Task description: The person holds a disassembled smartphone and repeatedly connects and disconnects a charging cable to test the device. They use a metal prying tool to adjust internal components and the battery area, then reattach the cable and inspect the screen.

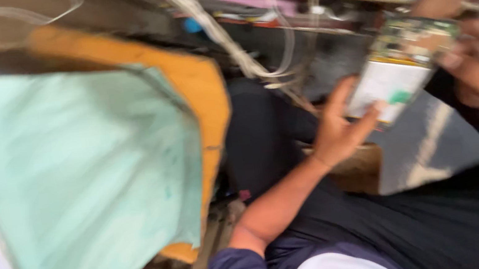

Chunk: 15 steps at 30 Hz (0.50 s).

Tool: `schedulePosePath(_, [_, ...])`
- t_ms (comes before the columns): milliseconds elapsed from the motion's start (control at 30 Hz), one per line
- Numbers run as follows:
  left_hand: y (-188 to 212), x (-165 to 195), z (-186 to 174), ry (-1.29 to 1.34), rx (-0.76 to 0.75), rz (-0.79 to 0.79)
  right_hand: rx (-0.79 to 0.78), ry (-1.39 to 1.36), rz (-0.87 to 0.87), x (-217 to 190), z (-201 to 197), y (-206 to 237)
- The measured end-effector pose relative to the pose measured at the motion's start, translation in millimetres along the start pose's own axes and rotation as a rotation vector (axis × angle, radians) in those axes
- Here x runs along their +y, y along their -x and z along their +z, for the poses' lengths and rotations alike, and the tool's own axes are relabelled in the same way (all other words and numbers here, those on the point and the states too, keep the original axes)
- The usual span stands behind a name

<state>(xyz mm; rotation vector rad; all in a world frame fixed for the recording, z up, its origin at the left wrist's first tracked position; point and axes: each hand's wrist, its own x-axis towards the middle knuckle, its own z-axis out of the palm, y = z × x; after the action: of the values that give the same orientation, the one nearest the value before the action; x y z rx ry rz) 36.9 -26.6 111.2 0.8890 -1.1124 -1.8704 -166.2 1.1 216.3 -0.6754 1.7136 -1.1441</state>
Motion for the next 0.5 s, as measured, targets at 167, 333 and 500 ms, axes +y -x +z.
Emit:
schedulePosePath(167, [5.0,8.9,-3.9,0.002,-0.09,0.025,-0.132,0.201,0.088,33.9,-12.7,-15.1])
schedulePosePath(333, [5.3,12.6,-3.7,-0.014,-0.095,0.042,-0.101,0.275,0.071,40.2,-11.6,-12.3])
schedulePosePath(500, [6.1,14.0,-2.4,-0.041,-0.095,0.045,-0.077,0.283,0.148,25.0,1.9,-12.1])
